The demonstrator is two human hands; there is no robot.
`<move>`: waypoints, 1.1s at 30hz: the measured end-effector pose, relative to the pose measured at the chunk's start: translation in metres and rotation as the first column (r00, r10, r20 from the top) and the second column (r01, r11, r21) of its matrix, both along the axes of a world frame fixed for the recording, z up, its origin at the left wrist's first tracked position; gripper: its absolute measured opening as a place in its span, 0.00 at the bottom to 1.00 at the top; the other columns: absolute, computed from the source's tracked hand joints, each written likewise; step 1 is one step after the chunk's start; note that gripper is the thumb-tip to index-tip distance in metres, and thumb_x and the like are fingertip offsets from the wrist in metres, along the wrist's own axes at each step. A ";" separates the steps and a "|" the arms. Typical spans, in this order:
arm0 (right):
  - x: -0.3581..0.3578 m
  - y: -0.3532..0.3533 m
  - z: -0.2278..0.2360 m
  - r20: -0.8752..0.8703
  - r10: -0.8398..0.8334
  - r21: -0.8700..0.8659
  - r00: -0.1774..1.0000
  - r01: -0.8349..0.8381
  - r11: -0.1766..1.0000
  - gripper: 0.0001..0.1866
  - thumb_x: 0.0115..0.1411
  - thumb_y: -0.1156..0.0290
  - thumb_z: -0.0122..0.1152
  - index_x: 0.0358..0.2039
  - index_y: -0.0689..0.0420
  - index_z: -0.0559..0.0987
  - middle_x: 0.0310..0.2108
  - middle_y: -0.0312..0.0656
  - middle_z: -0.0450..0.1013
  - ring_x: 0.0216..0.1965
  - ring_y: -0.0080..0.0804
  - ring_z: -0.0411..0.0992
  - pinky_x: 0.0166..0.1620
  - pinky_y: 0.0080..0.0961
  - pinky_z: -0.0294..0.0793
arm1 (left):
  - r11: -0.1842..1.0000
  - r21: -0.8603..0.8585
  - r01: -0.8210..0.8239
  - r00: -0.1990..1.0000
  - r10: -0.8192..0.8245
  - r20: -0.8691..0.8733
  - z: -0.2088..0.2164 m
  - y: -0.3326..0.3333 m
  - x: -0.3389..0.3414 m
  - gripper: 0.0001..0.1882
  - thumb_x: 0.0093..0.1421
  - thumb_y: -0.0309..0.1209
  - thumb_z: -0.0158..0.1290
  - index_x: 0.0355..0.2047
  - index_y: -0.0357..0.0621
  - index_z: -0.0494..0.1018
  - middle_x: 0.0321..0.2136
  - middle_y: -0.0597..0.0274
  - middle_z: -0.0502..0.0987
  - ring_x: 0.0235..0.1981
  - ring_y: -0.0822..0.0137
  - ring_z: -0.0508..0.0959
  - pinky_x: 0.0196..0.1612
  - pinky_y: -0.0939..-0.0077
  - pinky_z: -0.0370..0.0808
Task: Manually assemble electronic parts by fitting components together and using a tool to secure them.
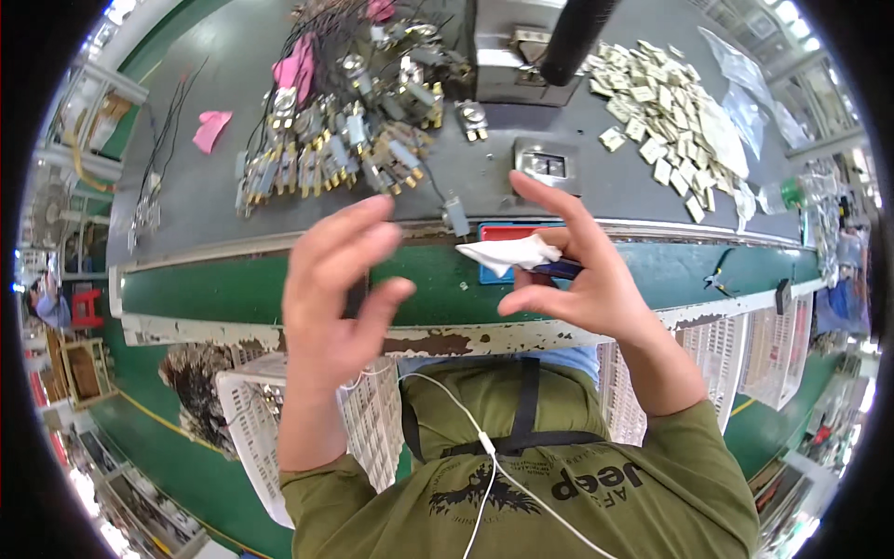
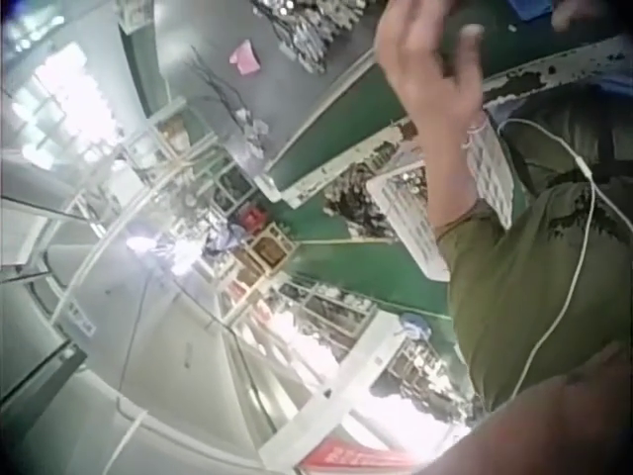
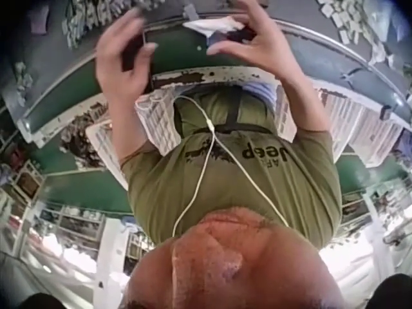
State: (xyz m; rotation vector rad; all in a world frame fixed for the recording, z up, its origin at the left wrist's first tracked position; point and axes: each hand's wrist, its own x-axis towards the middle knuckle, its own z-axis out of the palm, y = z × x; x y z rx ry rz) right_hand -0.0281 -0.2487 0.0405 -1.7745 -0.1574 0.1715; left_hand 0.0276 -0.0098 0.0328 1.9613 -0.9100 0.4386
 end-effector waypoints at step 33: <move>0.027 -0.042 -0.004 -0.014 -0.066 0.372 0.998 0.066 0.926 0.11 0.60 0.67 0.51 0.40 0.59 0.69 0.37 0.41 0.73 0.26 0.16 0.68 0.22 0.11 0.63 | 0.871 -0.382 0.309 0.729 -0.474 -0.493 0.028 -0.059 0.038 0.07 0.62 0.28 0.47 0.37 0.36 0.67 0.30 0.66 0.70 0.31 0.79 0.70 0.33 0.88 0.66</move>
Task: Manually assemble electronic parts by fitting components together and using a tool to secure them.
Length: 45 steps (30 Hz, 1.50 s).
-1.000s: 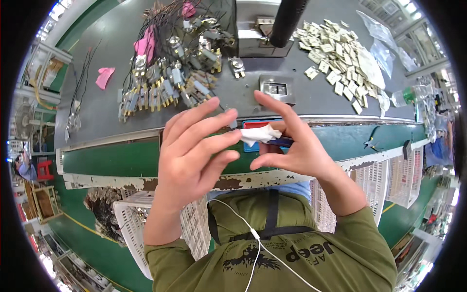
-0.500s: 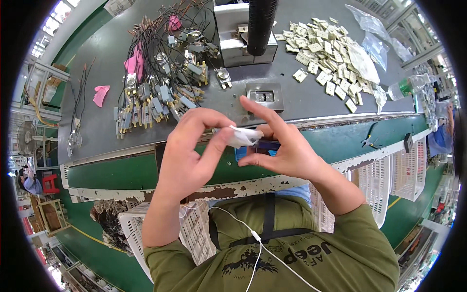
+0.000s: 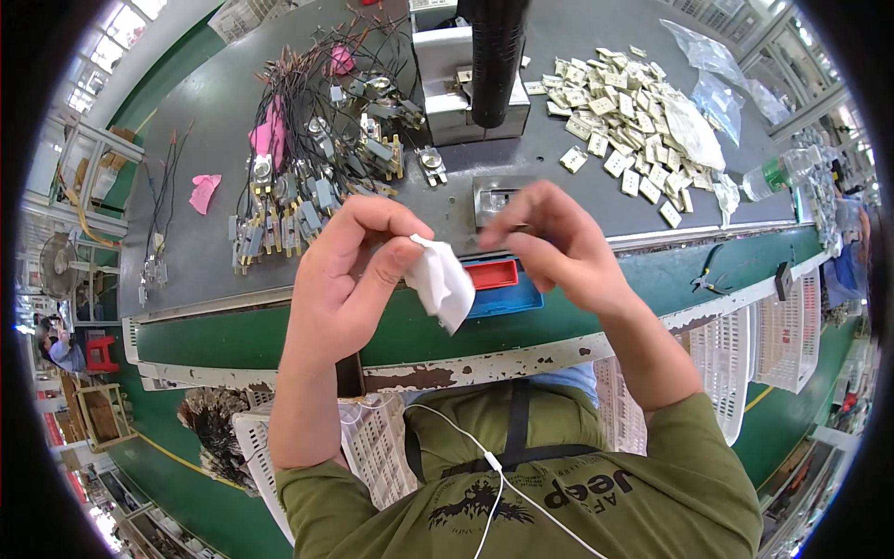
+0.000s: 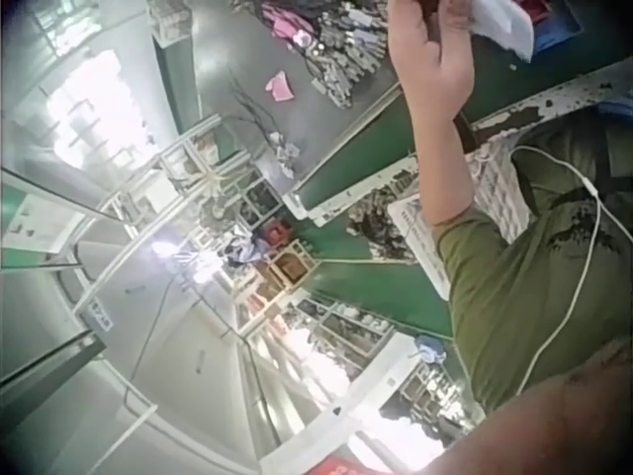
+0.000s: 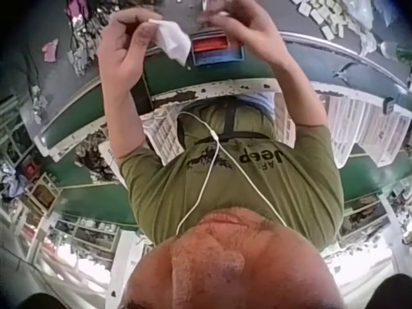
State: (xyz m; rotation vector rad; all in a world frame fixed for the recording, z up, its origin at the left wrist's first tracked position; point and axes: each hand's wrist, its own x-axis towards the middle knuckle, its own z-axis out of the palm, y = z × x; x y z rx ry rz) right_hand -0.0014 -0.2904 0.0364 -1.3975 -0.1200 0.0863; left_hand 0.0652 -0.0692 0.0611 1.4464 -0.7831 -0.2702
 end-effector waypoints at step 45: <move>0.003 0.009 0.045 0.027 -0.143 0.032 0.989 0.142 0.989 0.10 0.57 0.67 0.60 0.33 0.59 0.73 0.19 0.29 0.66 0.12 0.09 0.55 0.14 0.09 0.50 | 0.981 -0.164 -0.100 0.983 0.072 -0.166 0.017 -0.003 0.000 0.13 0.61 0.38 0.51 0.34 0.40 0.66 0.27 0.71 0.69 0.28 0.83 0.66 0.30 0.89 0.63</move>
